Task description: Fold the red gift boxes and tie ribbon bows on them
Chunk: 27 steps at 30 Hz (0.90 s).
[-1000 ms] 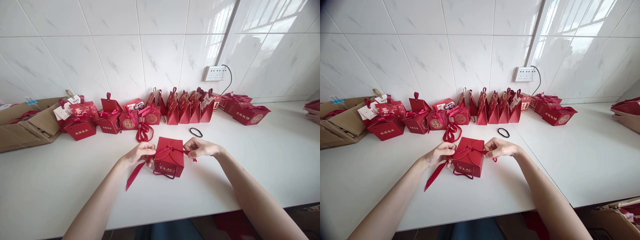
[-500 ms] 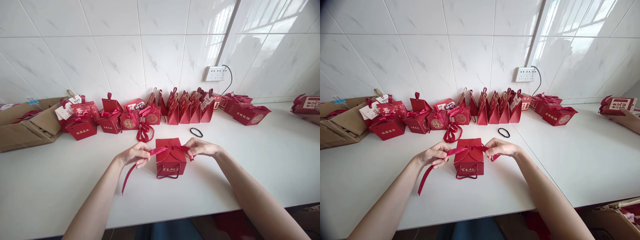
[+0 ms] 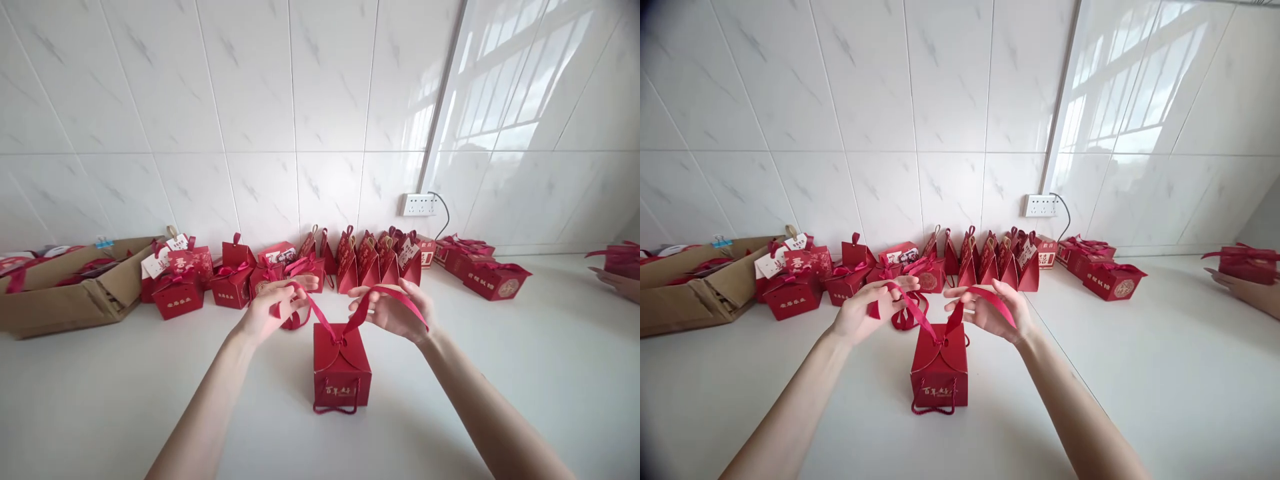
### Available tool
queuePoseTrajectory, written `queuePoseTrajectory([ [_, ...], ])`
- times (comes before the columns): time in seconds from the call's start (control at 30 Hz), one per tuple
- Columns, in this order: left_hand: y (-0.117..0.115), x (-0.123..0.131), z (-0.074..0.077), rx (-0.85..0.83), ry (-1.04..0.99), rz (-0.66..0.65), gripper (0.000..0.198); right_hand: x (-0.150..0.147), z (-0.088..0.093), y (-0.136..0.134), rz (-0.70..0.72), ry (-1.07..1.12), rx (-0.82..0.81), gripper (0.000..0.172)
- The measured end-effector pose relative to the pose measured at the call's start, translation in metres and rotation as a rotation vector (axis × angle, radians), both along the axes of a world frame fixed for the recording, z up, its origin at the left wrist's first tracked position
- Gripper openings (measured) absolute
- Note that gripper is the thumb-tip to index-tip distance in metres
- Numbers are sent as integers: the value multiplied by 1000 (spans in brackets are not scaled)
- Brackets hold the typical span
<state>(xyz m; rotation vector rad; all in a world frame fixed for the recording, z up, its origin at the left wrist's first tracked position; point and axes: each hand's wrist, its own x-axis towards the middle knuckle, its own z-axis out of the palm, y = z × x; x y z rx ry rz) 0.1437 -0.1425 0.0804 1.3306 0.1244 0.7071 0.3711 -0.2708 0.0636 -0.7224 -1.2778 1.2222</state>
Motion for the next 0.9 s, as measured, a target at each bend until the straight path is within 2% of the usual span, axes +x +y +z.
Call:
queuePoseTrajectory([
  [0.1, -8, 16, 24, 21, -79, -69, 22, -19, 30, 10, 53, -40, 29, 56],
  [0.17, -12, 22, 35, 70, -95, -28, 26, -29, 46, 14, -17, -106, 76, 46],
  [0.23, -15, 24, 41, 145, -45, 64, 29, -35, 57, 16, -163, -216, 115, 33],
  [0.37, -22, 19, 43, 302, 129, 212, 39, -45, 60, 15, -461, -400, 207, 23],
  [0.5, -27, 17, 43, 344, 128, 240, 39, -51, 56, 13, -541, -428, 249, 23],
  [0.57, -25, 18, 45, 333, 80, 276, 32, -46, 57, 10, -487, -384, 227, 25],
  [0.67, -19, 14, 48, 326, 21, 378, 27, -26, 61, -4, -240, -333, 75, 41],
  [0.7, -18, 11, 50, 350, -1, 465, 28, -17, 64, -10, -148, -362, 6, 47],
  [0.77, -18, 4, 54, 495, -61, 767, 25, -3, 70, -22, 27, -494, -117, 55],
  [0.83, -22, -1, 59, 703, -75, 1047, 17, 3, 75, -29, 46, -658, -197, 54],
  [0.87, -25, -2, 61, 789, -35, 1101, 14, 3, 75, -31, 15, -733, -232, 52],
  [0.9, -28, -2, 62, 848, 47, 1085, 14, 1, 73, -31, -34, -805, -265, 49],
])
